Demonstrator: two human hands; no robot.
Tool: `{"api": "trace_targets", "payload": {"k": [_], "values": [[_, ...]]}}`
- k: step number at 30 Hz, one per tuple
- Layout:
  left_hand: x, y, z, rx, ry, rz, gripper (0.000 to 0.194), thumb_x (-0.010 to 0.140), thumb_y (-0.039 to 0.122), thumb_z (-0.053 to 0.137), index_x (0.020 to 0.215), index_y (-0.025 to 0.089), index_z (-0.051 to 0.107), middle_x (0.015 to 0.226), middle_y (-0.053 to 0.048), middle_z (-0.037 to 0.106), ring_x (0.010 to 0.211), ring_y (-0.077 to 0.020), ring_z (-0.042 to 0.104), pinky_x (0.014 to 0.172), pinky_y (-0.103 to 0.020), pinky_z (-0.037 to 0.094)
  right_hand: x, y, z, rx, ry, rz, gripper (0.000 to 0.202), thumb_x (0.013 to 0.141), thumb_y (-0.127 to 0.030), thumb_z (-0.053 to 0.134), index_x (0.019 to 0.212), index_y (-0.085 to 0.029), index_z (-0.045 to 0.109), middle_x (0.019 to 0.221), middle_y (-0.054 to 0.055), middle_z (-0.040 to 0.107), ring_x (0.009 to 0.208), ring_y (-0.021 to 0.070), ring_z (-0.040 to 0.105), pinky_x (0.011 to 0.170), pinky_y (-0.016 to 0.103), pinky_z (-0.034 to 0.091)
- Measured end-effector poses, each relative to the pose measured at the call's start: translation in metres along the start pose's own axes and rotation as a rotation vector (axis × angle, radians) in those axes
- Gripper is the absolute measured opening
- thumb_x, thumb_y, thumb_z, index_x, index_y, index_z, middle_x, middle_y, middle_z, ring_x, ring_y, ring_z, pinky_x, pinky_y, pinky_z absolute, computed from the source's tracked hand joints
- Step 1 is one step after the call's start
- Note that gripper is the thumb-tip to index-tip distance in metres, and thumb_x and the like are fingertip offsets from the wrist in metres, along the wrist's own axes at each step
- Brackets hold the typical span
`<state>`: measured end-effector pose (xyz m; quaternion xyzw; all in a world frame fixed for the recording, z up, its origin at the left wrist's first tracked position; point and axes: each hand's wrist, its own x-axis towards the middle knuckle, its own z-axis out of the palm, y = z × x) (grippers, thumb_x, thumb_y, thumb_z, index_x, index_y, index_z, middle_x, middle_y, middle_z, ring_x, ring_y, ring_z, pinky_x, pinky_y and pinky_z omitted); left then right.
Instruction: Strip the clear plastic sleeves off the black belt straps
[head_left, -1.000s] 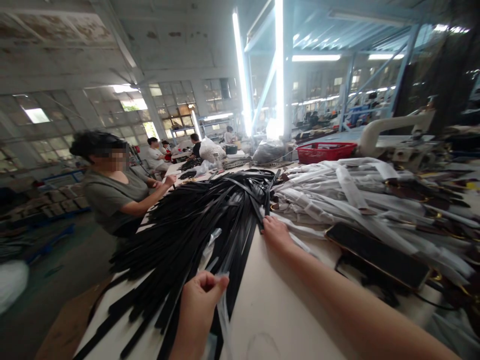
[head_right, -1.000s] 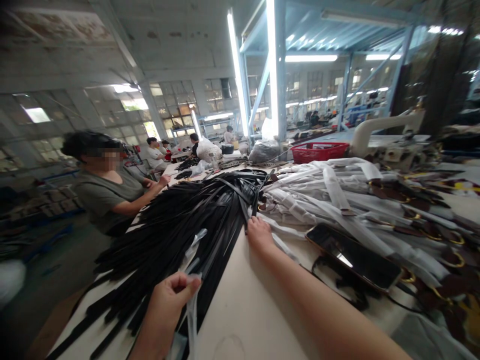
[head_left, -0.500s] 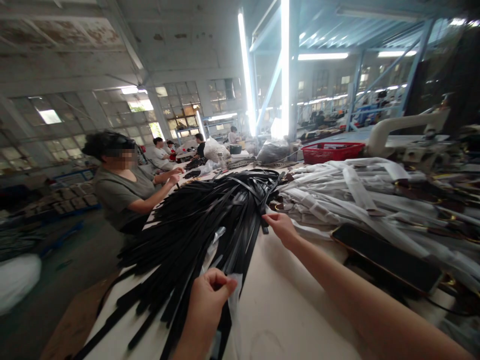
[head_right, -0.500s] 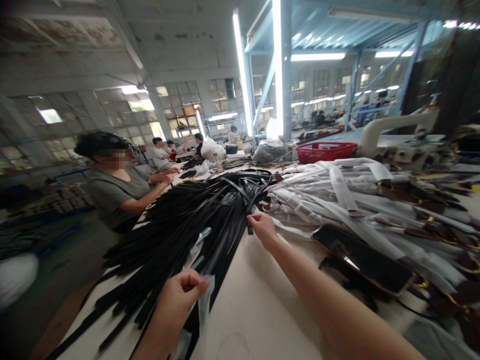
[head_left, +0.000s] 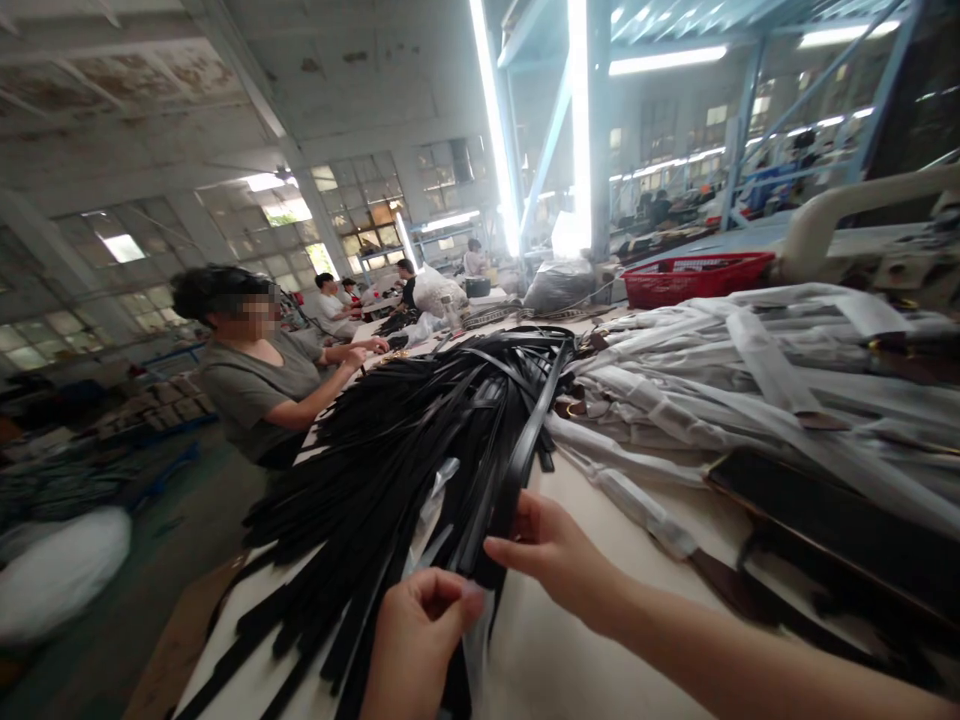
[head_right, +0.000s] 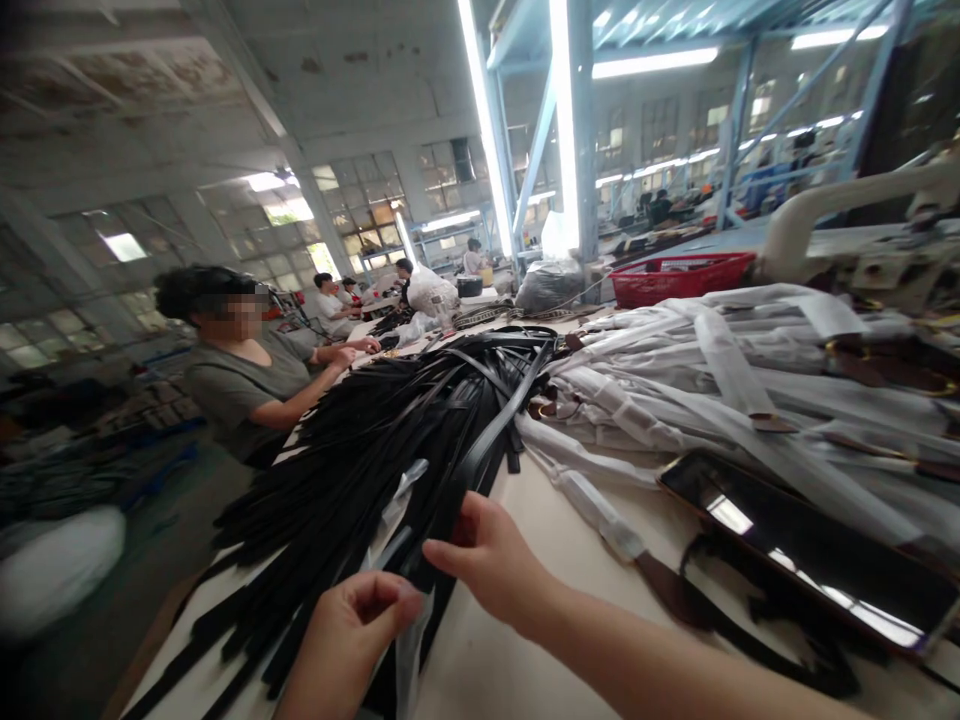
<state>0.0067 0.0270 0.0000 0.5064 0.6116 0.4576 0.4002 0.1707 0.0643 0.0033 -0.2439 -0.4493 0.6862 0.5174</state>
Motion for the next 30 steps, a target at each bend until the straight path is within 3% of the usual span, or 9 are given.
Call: {"api": "trace_targets", "payload": {"k": [5, 11, 20, 25, 30], "values": [[-0.001, 0.003, 0.001, 0.028, -0.034, -0.023, 0.028, 0.053, 0.041, 0.079, 0.055, 0.015, 0.069, 0.056, -0.004, 0.067, 0.057, -0.0178, 0.059, 0.058, -0.026, 0.044, 0.004, 0.003, -0.008, -0.2, -0.006, -0.14, 0.039, 0.067, -0.043, 0.079, 0.085, -0.016, 0.058, 0.078, 0.002, 0.06, 0.072, 0.016, 0.055, 0.068, 0.029, 0.045], [-0.002, 0.005, 0.001, 0.028, -0.09, -0.029, 0.018, 0.054, 0.031, 0.077, 0.056, 0.015, 0.07, 0.06, -0.005, 0.07, 0.061, -0.0186, 0.061, 0.061, -0.026, 0.046, 0.002, -0.004, -0.011, -0.359, -0.03, -0.225, 0.031, 0.073, -0.042, 0.073, 0.078, -0.016, 0.056, 0.074, 0.001, 0.056, 0.068, 0.0147, 0.051, 0.065, 0.028, 0.043], [-0.002, 0.001, 0.001, 0.032, -0.068, -0.033, 0.014, 0.053, 0.026, 0.077, 0.058, 0.015, 0.069, 0.056, -0.003, 0.066, 0.055, -0.0165, 0.058, 0.056, -0.025, 0.043, -0.003, 0.0, -0.008, -0.471, -0.066, -0.225, 0.023, 0.074, -0.035, 0.07, 0.075, -0.017, 0.056, 0.072, 0.0, 0.055, 0.068, 0.0143, 0.05, 0.062, 0.026, 0.042], [0.0, 0.007, -0.003, 0.073, -0.11, -0.045, 0.02, 0.056, 0.032, 0.077, 0.062, 0.014, 0.072, 0.061, -0.004, 0.068, 0.061, -0.0182, 0.059, 0.06, -0.026, 0.045, -0.002, 0.001, -0.008, -0.45, -0.121, -0.16, 0.02, 0.071, -0.03, 0.071, 0.073, -0.016, 0.056, 0.069, -0.001, 0.054, 0.064, 0.0124, 0.048, 0.06, 0.024, 0.04], [-0.004, 0.008, 0.0, 0.025, -0.138, -0.042, 0.023, 0.058, 0.036, 0.075, 0.065, 0.014, 0.072, 0.066, -0.006, 0.07, 0.067, -0.0205, 0.062, 0.064, -0.027, 0.046, -0.003, 0.002, -0.008, -0.292, -0.242, 0.108, 0.031, 0.062, -0.038, 0.078, 0.071, -0.013, 0.062, 0.065, -0.002, 0.054, 0.063, 0.0113, 0.046, 0.058, 0.023, 0.037]]}}
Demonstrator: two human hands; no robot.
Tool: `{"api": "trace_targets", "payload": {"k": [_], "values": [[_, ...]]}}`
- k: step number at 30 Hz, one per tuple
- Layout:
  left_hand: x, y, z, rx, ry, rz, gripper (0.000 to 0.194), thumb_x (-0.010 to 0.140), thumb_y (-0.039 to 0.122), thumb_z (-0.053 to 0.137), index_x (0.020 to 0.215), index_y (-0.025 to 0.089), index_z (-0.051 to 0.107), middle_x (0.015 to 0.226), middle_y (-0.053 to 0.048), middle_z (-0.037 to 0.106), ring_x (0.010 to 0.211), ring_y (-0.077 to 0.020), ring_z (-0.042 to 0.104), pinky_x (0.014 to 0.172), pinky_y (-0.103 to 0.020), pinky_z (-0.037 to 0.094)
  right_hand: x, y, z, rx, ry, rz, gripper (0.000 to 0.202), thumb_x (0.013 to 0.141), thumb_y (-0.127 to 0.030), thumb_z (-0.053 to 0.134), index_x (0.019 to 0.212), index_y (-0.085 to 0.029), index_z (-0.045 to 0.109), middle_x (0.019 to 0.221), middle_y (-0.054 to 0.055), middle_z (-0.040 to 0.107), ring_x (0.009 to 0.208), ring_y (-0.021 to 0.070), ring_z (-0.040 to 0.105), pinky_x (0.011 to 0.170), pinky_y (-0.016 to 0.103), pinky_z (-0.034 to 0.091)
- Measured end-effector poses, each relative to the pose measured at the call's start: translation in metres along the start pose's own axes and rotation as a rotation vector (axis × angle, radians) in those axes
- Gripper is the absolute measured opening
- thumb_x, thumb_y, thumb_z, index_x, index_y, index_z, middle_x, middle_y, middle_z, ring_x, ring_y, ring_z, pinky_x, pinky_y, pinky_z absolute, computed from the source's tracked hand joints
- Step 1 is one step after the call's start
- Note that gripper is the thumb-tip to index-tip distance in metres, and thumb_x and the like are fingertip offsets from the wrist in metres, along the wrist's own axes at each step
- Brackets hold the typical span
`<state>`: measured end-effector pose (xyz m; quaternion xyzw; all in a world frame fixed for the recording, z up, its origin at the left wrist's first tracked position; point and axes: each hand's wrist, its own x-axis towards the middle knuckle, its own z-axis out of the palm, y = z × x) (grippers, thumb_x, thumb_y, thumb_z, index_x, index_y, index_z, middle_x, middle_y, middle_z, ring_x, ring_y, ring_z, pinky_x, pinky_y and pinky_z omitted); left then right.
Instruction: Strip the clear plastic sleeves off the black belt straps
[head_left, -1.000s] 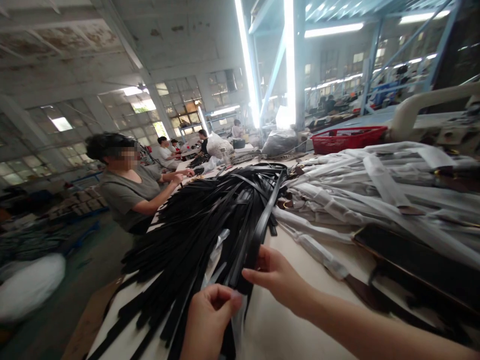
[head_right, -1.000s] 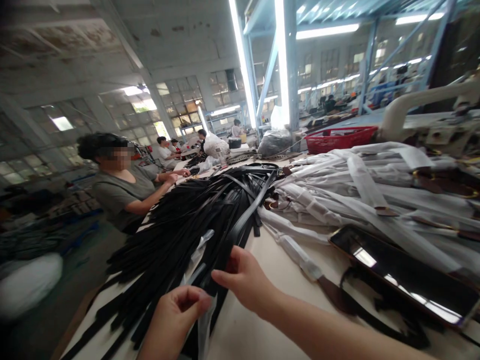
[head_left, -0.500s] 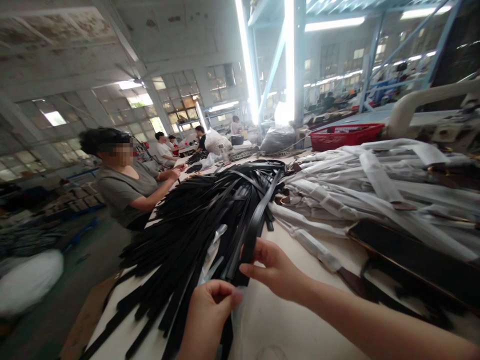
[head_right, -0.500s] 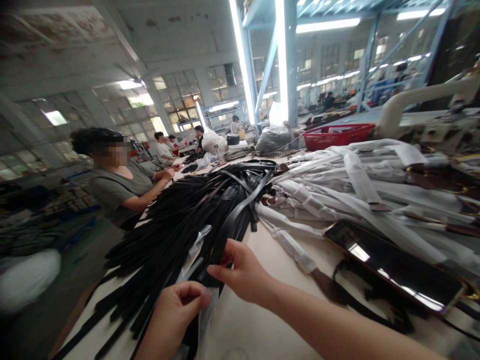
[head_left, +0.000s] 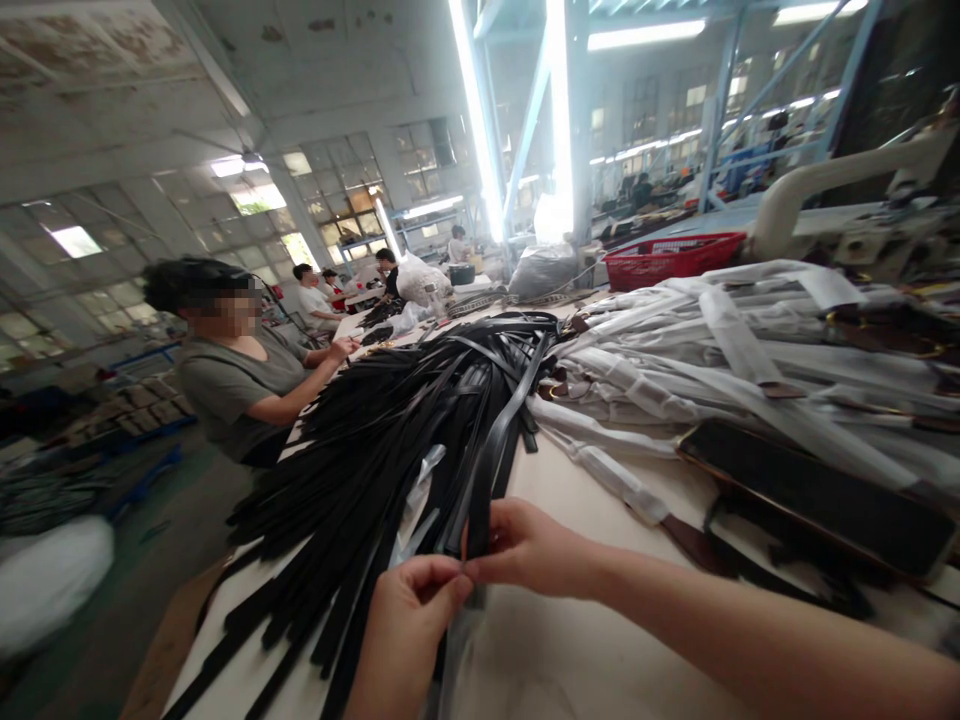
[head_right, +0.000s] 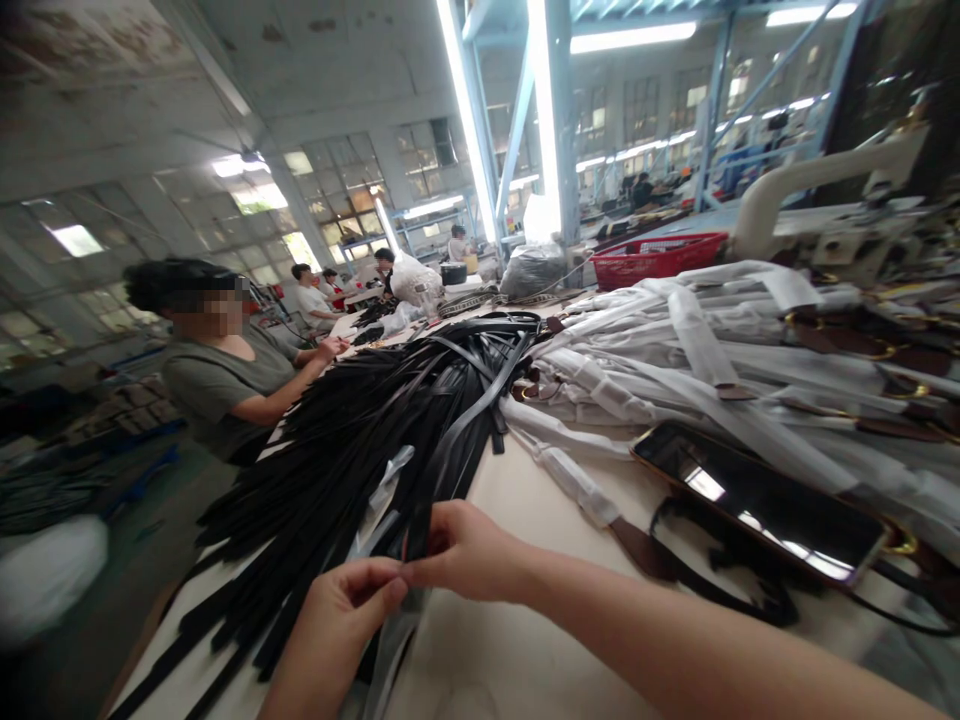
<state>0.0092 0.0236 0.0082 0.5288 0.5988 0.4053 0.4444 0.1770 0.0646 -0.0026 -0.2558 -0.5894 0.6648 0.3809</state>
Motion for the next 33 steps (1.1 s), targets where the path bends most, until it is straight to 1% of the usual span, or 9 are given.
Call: {"api": "trace_targets", "payload": {"k": [4, 7, 13, 15, 18, 20, 22, 27, 33], "values": [[-0.001, -0.004, 0.003, 0.008, -0.017, 0.031, 0.024, 0.058, 0.037, 0.076, 0.056, 0.015, 0.068, 0.063, -0.005, 0.067, 0.061, -0.0178, 0.058, 0.059, -0.025, 0.043, 0.008, 0.002, -0.01, 0.204, 0.27, 0.182, 0.041, 0.072, -0.053, 0.066, 0.081, -0.013, 0.07, 0.066, 0.0, 0.055, 0.062, 0.0111, 0.047, 0.058, 0.023, 0.037], [0.001, -0.009, 0.004, -0.045, -0.036, 0.033, 0.032, 0.056, 0.043, 0.079, 0.054, 0.013, 0.067, 0.058, -0.005, 0.064, 0.055, -0.015, 0.054, 0.056, -0.024, 0.04, 0.012, 0.005, -0.012, 0.094, 0.431, 0.14, 0.046, 0.077, -0.056, 0.06, 0.078, -0.012, 0.073, 0.06, -0.001, 0.049, 0.055, 0.0096, 0.039, 0.052, 0.023, 0.031], [0.003, -0.013, 0.005, -0.278, -0.02, -0.13, 0.051, 0.047, 0.057, 0.083, 0.053, 0.014, 0.057, 0.05, 0.002, 0.053, 0.048, -0.0087, 0.043, 0.048, -0.021, 0.031, 0.003, 0.015, 0.015, 0.114, 0.058, 0.032, 0.053, 0.073, -0.061, 0.067, 0.095, -0.014, 0.074, 0.076, 0.003, 0.063, 0.071, 0.0145, 0.053, 0.067, 0.026, 0.04], [0.002, -0.011, 0.005, -0.292, -0.028, -0.158, 0.052, 0.045, 0.056, 0.085, 0.054, 0.013, 0.057, 0.049, 0.002, 0.052, 0.047, -0.0078, 0.042, 0.047, -0.02, 0.029, 0.004, 0.015, 0.012, 0.229, 0.122, 0.114, 0.05, 0.072, -0.057, 0.069, 0.098, -0.015, 0.073, 0.085, 0.005, 0.065, 0.08, 0.017, 0.056, 0.072, 0.027, 0.042], [-0.001, -0.009, 0.007, -0.264, -0.068, -0.168, 0.053, 0.042, 0.054, 0.087, 0.055, 0.012, 0.059, 0.047, 0.003, 0.051, 0.044, -0.0054, 0.038, 0.045, -0.018, 0.023, 0.011, 0.014, -0.007, 0.41, 0.46, 0.231, 0.035, 0.079, -0.044, 0.062, 0.092, -0.014, 0.074, 0.083, 0.005, 0.063, 0.079, 0.0154, 0.056, 0.069, 0.025, 0.043], [-0.002, -0.011, 0.01, -0.251, -0.083, -0.168, 0.053, 0.041, 0.053, 0.087, 0.055, 0.012, 0.058, 0.046, 0.003, 0.051, 0.042, -0.005, 0.037, 0.044, -0.018, 0.021, 0.015, 0.013, -0.017, 0.401, 0.582, 0.237, 0.028, 0.08, -0.035, 0.057, 0.086, -0.013, 0.074, 0.076, 0.003, 0.061, 0.071, 0.0125, 0.054, 0.065, 0.023, 0.042], [-0.002, -0.013, 0.013, -0.26, -0.077, -0.164, 0.052, 0.042, 0.053, 0.087, 0.056, 0.012, 0.058, 0.045, 0.004, 0.051, 0.041, -0.0055, 0.038, 0.043, -0.018, 0.023, 0.014, 0.012, -0.015, 0.279, 0.552, 0.193, 0.027, 0.078, -0.033, 0.058, 0.081, -0.012, 0.074, 0.071, 0.002, 0.06, 0.067, 0.012, 0.052, 0.062, 0.023, 0.04], [-0.002, -0.014, 0.012, -0.305, -0.022, -0.165, 0.051, 0.044, 0.053, 0.086, 0.057, 0.013, 0.057, 0.051, 0.001, 0.058, 0.044, -0.0078, 0.044, 0.044, -0.018, 0.03, 0.002, 0.011, 0.007, 0.159, 0.14, 0.139, 0.035, 0.072, -0.045, 0.067, 0.083, -0.012, 0.075, 0.073, 0.004, 0.064, 0.068, 0.0145, 0.054, 0.066, 0.026, 0.041], [-0.004, -0.007, 0.009, -0.239, -0.032, -0.145, 0.048, 0.047, 0.051, 0.085, 0.062, 0.01, 0.065, 0.049, 0.002, 0.053, 0.046, -0.0055, 0.039, 0.045, -0.017, 0.024, 0.014, 0.014, -0.018, 0.2, 0.481, 0.15, 0.036, 0.077, -0.042, 0.059, 0.082, -0.01, 0.074, 0.057, -0.001, 0.051, 0.054, 0.0097, 0.041, 0.053, 0.023, 0.031]]}}
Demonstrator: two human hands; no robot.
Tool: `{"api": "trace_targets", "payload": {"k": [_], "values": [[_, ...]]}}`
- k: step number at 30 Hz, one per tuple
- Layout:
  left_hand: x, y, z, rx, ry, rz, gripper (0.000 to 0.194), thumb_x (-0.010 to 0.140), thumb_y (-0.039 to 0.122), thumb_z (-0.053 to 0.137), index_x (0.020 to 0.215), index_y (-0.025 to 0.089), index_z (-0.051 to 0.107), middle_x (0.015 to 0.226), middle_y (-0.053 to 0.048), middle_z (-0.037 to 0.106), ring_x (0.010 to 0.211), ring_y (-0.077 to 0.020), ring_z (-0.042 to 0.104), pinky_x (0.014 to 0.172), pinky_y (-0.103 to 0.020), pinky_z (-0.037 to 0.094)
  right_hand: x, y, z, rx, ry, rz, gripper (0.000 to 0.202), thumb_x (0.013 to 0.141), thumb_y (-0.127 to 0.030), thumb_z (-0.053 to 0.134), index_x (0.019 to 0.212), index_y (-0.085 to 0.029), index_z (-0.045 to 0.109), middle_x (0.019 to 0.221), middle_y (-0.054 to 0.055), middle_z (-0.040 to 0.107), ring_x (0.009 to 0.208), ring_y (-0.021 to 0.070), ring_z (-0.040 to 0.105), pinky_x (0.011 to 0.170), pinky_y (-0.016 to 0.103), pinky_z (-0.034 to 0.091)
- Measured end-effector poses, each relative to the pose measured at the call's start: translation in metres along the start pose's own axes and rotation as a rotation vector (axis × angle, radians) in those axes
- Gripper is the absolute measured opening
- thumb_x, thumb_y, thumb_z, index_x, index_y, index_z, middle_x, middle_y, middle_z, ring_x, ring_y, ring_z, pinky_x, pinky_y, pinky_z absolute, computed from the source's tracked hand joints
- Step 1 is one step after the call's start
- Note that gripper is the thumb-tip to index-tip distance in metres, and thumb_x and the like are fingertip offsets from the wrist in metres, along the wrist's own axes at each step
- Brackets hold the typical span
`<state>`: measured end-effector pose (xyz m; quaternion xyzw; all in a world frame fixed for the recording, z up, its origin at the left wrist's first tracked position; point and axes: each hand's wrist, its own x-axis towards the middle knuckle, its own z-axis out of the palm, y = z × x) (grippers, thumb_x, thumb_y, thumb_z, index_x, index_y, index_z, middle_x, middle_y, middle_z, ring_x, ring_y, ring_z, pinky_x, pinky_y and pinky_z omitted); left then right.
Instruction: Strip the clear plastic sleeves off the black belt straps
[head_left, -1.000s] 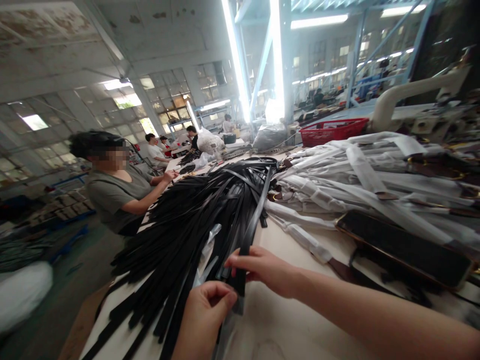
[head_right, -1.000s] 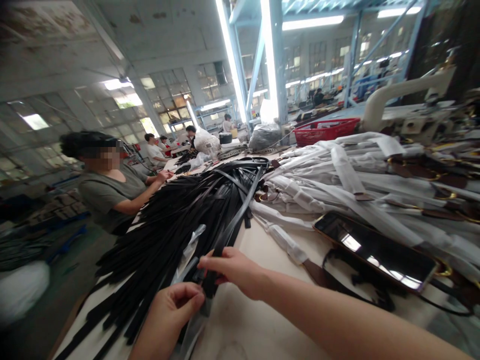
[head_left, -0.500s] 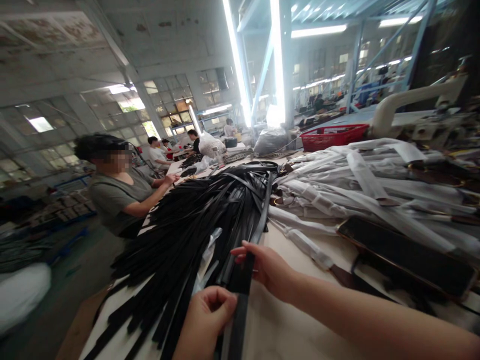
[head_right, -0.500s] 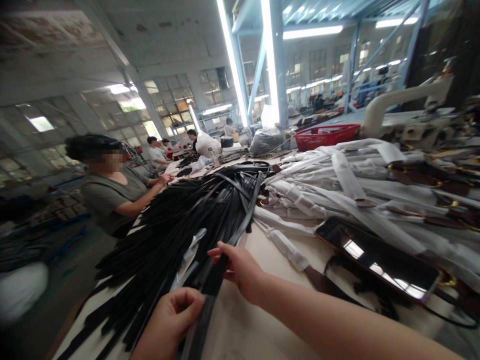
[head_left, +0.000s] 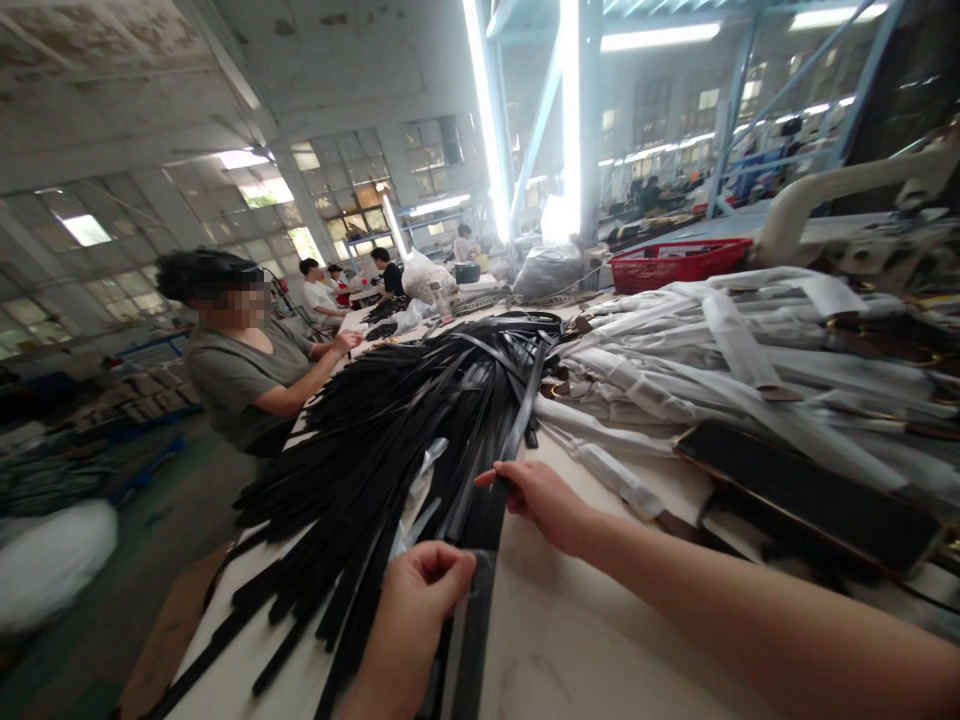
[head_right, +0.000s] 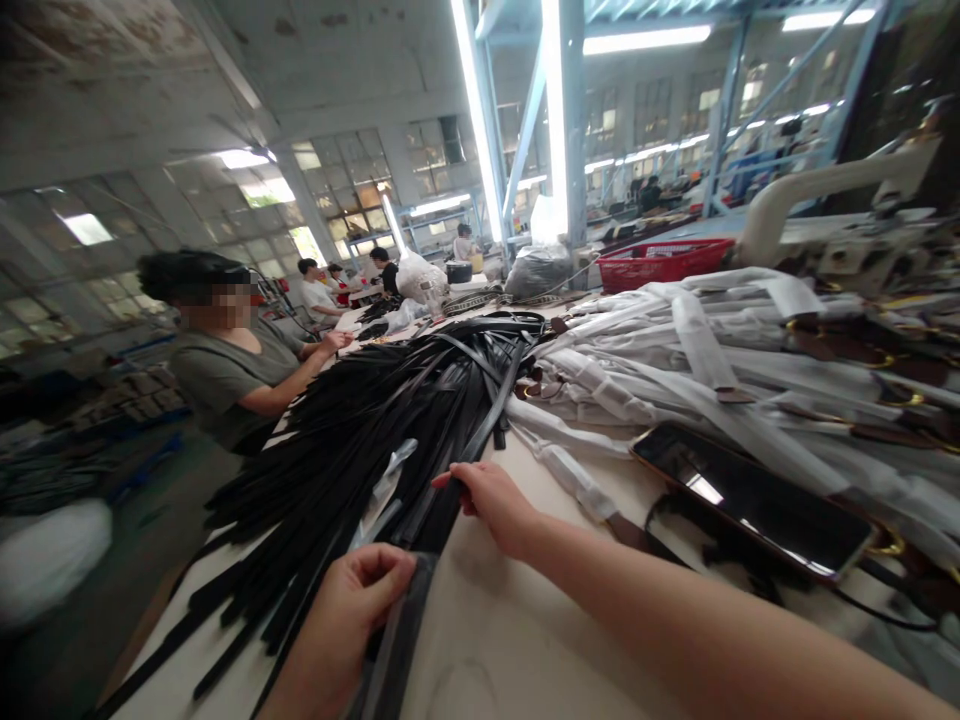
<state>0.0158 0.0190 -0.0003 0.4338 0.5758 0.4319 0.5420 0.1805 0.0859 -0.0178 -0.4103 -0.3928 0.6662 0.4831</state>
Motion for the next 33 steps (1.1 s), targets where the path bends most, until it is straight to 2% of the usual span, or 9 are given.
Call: {"api": "trace_targets", "payload": {"k": [2, 6, 10, 12, 16, 23, 27, 29, 33], "values": [[0.0, -0.001, 0.0, -0.001, 0.005, 0.017, 0.048, 0.048, 0.051, 0.085, 0.062, 0.01, 0.065, 0.05, 0.002, 0.055, 0.047, -0.0063, 0.04, 0.045, -0.017, 0.026, 0.001, -0.003, -0.001, -0.039, -0.055, -0.043, 0.038, 0.078, -0.043, 0.058, 0.082, -0.009, 0.075, 0.053, -0.002, 0.045, 0.051, 0.0091, 0.037, 0.05, 0.023, 0.029], [0.001, -0.003, -0.001, -0.019, 0.034, 0.049, 0.045, 0.049, 0.05, 0.085, 0.062, 0.012, 0.064, 0.053, 0.001, 0.057, 0.049, -0.0089, 0.045, 0.047, -0.02, 0.033, -0.008, -0.007, 0.006, -0.136, -0.192, -0.182, 0.053, 0.08, -0.059, 0.054, 0.092, -0.011, 0.075, 0.059, 0.0, 0.049, 0.054, 0.0108, 0.042, 0.052, 0.024, 0.033], [0.0, -0.001, -0.001, -0.043, 0.023, 0.048, 0.045, 0.051, 0.052, 0.084, 0.064, 0.012, 0.065, 0.054, 0.0, 0.059, 0.048, -0.0093, 0.046, 0.046, -0.02, 0.033, -0.009, -0.012, 0.004, -0.386, -0.018, -0.349, 0.057, 0.078, -0.064, 0.055, 0.083, -0.011, 0.074, 0.049, -0.004, 0.038, 0.048, 0.0099, 0.036, 0.046, 0.024, 0.026], [0.0, 0.001, 0.0, -0.052, -0.001, 0.038, 0.046, 0.05, 0.052, 0.084, 0.063, 0.012, 0.065, 0.052, 0.001, 0.056, 0.046, -0.0077, 0.043, 0.045, -0.018, 0.03, -0.007, -0.017, 0.0, -0.385, 0.016, -0.326, 0.056, 0.076, -0.065, 0.057, 0.079, -0.011, 0.07, 0.046, -0.006, 0.036, 0.044, 0.0089, 0.032, 0.042, 0.024, 0.021], [-0.001, 0.002, 0.002, -0.029, -0.05, 0.028, 0.044, 0.052, 0.049, 0.084, 0.063, 0.013, 0.063, 0.046, 0.006, 0.045, 0.043, -0.0042, 0.033, 0.043, -0.017, 0.022, -0.008, -0.027, -0.005, -0.285, -0.071, -0.311, 0.054, 0.073, -0.065, 0.062, 0.079, -0.011, 0.067, 0.044, -0.007, 0.039, 0.04, 0.007, 0.03, 0.039, 0.022, 0.018], [-0.008, 0.001, 0.007, 0.125, -0.184, 0.152, 0.03, 0.071, 0.037, 0.072, 0.059, 0.015, 0.056, 0.048, 0.004, 0.048, 0.046, -0.0075, 0.041, 0.047, -0.019, 0.03, -0.018, -0.029, -0.006, -0.323, -0.279, -0.316, 0.049, 0.075, -0.059, 0.065, 0.075, -0.01, 0.068, 0.042, -0.007, 0.041, 0.037, 0.005, 0.03, 0.037, 0.02, 0.016], [-0.012, 0.0, 0.013, 0.144, -0.158, 0.212, 0.026, 0.074, 0.031, 0.067, 0.058, 0.016, 0.054, 0.049, 0.005, 0.047, 0.046, -0.0081, 0.041, 0.048, -0.02, 0.031, -0.022, -0.031, -0.005, -0.283, -0.327, -0.312, 0.047, 0.076, -0.057, 0.066, 0.072, -0.01, 0.067, 0.041, -0.007, 0.04, 0.036, 0.0049, 0.029, 0.036, 0.02, 0.017], [-0.014, 0.002, 0.017, 0.125, -0.155, 0.254, 0.026, 0.074, 0.029, 0.067, 0.057, 0.016, 0.053, 0.05, 0.005, 0.046, 0.046, -0.008, 0.04, 0.048, -0.02, 0.03, -0.024, -0.033, -0.004, -0.328, -0.298, -0.358, 0.047, 0.076, -0.058, 0.065, 0.066, -0.012, 0.064, 0.041, -0.007, 0.038, 0.037, 0.0049, 0.028, 0.036, 0.02, 0.015], [-0.015, 0.006, 0.019, 0.054, -0.101, 0.346, 0.03, 0.075, 0.029, 0.067, 0.053, 0.016, 0.05, 0.051, 0.005, 0.042, 0.048, -0.0081, 0.037, 0.049, -0.021, 0.028, -0.028, -0.031, 0.0, -0.445, -0.276, -0.389, 0.055, 0.073, -0.063, 0.063, 0.049, -0.018, 0.044, 0.04, -0.007, 0.035, 0.038, 0.0043, 0.026, 0.037, 0.021, 0.014]]}}
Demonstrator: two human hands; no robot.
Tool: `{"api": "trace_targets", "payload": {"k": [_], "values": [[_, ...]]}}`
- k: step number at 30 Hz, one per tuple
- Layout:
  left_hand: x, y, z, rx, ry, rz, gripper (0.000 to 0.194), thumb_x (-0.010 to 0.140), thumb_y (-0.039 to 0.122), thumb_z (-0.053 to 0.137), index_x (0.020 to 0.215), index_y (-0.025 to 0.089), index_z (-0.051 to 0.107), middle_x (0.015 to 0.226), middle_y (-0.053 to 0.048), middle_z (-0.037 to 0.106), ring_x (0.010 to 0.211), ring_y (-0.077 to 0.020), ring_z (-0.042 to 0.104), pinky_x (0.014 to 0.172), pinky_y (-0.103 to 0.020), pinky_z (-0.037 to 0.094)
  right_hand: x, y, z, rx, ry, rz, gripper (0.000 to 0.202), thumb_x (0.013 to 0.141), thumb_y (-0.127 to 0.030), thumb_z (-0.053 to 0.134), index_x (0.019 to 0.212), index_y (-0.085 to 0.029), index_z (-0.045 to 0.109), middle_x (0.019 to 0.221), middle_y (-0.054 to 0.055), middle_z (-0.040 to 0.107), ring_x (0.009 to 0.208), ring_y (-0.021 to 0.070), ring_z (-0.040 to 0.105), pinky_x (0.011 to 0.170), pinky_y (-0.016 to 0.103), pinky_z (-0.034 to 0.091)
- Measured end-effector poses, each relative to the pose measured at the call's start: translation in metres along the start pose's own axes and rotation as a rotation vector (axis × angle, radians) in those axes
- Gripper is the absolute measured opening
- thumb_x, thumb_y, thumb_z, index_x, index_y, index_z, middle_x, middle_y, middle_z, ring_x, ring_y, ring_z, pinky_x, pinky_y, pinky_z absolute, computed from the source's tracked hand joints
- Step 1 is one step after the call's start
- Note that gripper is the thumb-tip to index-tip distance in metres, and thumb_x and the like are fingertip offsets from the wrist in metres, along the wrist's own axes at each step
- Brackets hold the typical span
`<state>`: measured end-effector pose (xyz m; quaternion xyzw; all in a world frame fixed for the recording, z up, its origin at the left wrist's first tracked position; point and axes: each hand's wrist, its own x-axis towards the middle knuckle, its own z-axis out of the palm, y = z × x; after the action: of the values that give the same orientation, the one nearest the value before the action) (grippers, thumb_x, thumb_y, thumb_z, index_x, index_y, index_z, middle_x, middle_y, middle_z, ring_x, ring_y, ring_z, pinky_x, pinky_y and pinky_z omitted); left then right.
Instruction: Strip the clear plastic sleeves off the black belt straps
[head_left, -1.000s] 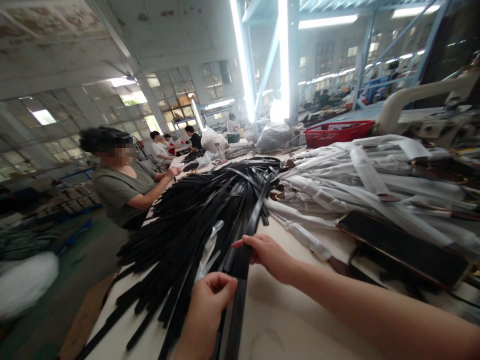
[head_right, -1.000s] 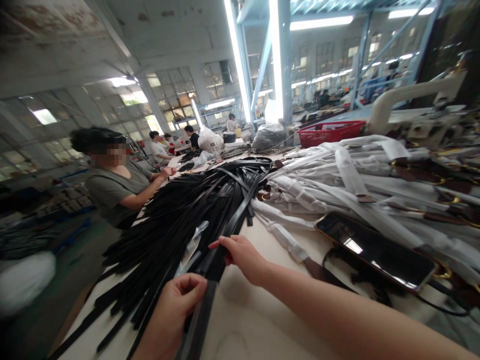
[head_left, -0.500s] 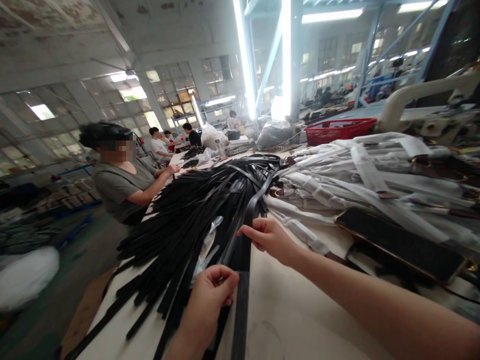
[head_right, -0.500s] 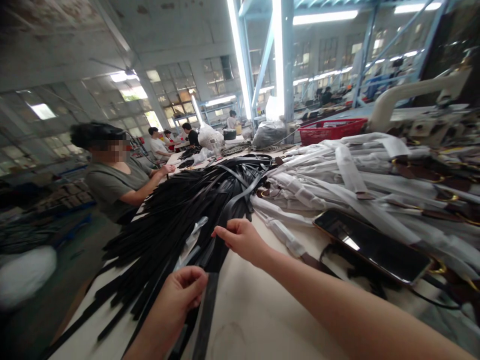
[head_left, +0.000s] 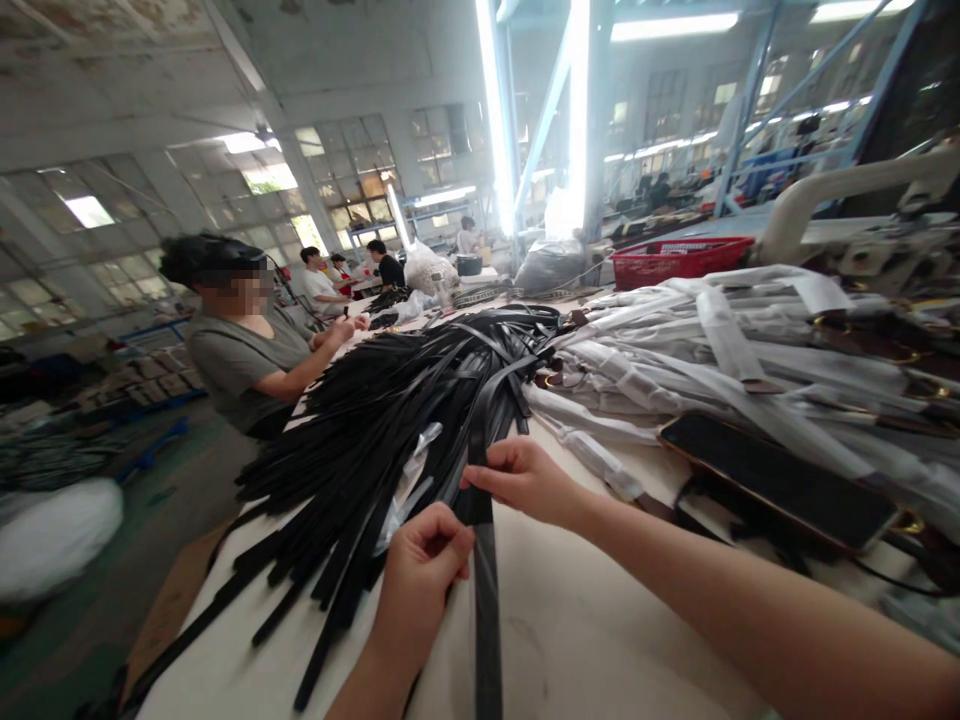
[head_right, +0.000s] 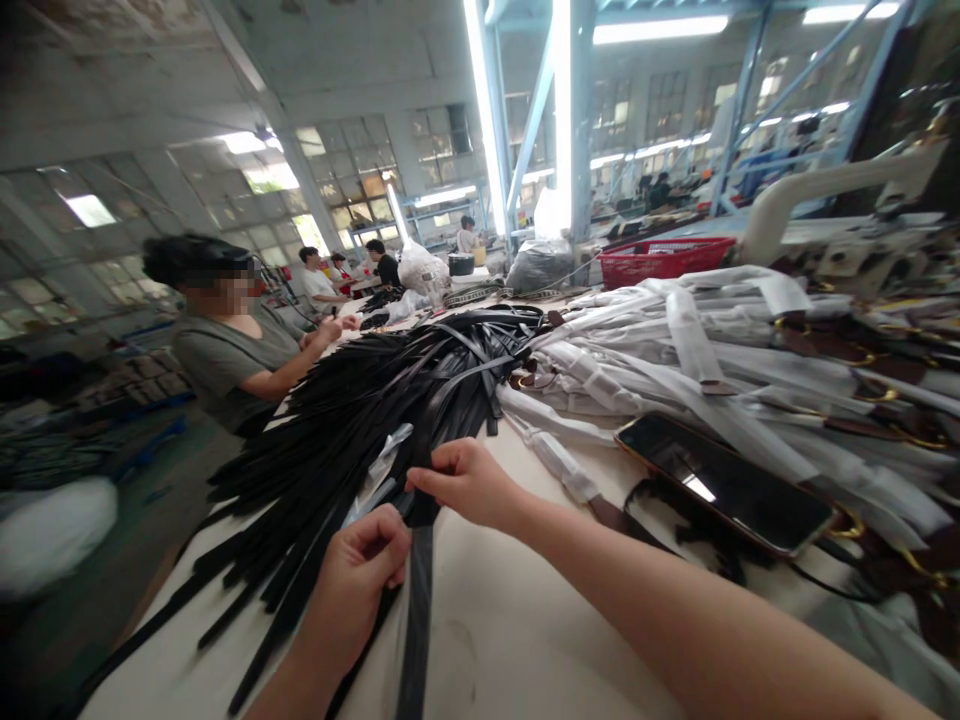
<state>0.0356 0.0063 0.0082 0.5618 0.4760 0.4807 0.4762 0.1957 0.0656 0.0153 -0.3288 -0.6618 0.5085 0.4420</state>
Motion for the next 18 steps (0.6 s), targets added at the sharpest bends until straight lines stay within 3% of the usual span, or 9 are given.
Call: {"api": "trace_targets", "payload": {"k": [3, 6, 10, 12, 14, 16, 18], "values": [[0.002, -0.001, -0.004, -0.045, 0.096, 0.004, 0.035, 0.073, 0.033, 0.07, 0.052, 0.017, 0.048, 0.05, 0.006, 0.04, 0.05, -0.0082, 0.035, 0.05, -0.021, 0.027, -0.005, 0.003, 0.011, -0.016, -0.084, 0.025, 0.058, 0.076, -0.065, 0.06, 0.048, -0.02, 0.035, 0.039, -0.006, 0.037, 0.037, 0.0047, 0.028, 0.037, 0.021, 0.016], [0.005, 0.0, -0.011, -0.071, 0.148, -0.008, 0.037, 0.071, 0.037, 0.072, 0.053, 0.016, 0.049, 0.05, 0.006, 0.039, 0.05, -0.0078, 0.034, 0.049, -0.021, 0.027, -0.008, 0.006, 0.02, -0.033, -0.077, 0.042, 0.056, 0.079, -0.064, 0.057, 0.05, -0.02, 0.039, 0.041, -0.005, 0.04, 0.038, 0.0057, 0.033, 0.037, 0.022, 0.018], [0.006, 0.004, -0.016, -0.102, 0.046, -0.053, 0.042, 0.07, 0.044, 0.074, 0.052, 0.015, 0.048, 0.051, 0.006, 0.037, 0.049, -0.0063, 0.032, 0.048, -0.02, 0.024, -0.003, 0.007, 0.018, 0.206, -0.044, 0.147, 0.049, 0.076, -0.06, 0.062, 0.063, -0.013, 0.061, 0.046, -0.003, 0.047, 0.041, 0.007, 0.038, 0.041, 0.022, 0.023], [0.006, 0.003, -0.016, -0.107, -0.053, -0.095, 0.045, 0.067, 0.046, 0.076, 0.051, 0.015, 0.047, 0.051, 0.006, 0.038, 0.046, -0.0054, 0.033, 0.046, -0.02, 0.022, 0.002, 0.008, 0.013, 0.449, 0.011, 0.255, 0.046, 0.074, -0.056, 0.067, 0.076, -0.011, 0.068, 0.046, -0.005, 0.043, 0.041, 0.006, 0.035, 0.042, 0.021, 0.022], [0.006, -0.001, -0.015, -0.101, -0.118, -0.143, 0.046, 0.065, 0.048, 0.077, 0.052, 0.015, 0.047, 0.049, 0.006, 0.04, 0.043, -0.0054, 0.034, 0.044, -0.02, 0.021, 0.005, 0.01, 0.009, 0.611, 0.069, 0.323, 0.042, 0.069, -0.051, 0.072, 0.076, -0.01, 0.069, 0.044, -0.008, 0.036, 0.04, 0.0045, 0.028, 0.042, 0.021, 0.018], [0.007, -0.005, -0.015, -0.085, -0.101, -0.156, 0.046, 0.064, 0.049, 0.077, 0.053, 0.016, 0.048, 0.047, 0.006, 0.041, 0.041, -0.0057, 0.035, 0.044, -0.02, 0.02, 0.005, 0.012, 0.008, 0.573, 0.086, 0.296, 0.041, 0.067, -0.049, 0.075, 0.072, -0.009, 0.069, 0.042, -0.008, 0.035, 0.04, 0.0044, 0.027, 0.042, 0.021, 0.017], [0.008, -0.007, -0.014, -0.083, -0.041, -0.136, 0.045, 0.065, 0.049, 0.076, 0.054, 0.015, 0.049, 0.046, 0.006, 0.041, 0.043, -0.0058, 0.034, 0.046, -0.02, 0.021, 0.001, 0.013, 0.012, 0.39, 0.024, 0.203, 0.045, 0.07, -0.054, 0.072, 0.074, -0.009, 0.071, 0.042, -0.006, 0.04, 0.04, 0.0057, 0.031, 0.042, 0.022, 0.019]]}}
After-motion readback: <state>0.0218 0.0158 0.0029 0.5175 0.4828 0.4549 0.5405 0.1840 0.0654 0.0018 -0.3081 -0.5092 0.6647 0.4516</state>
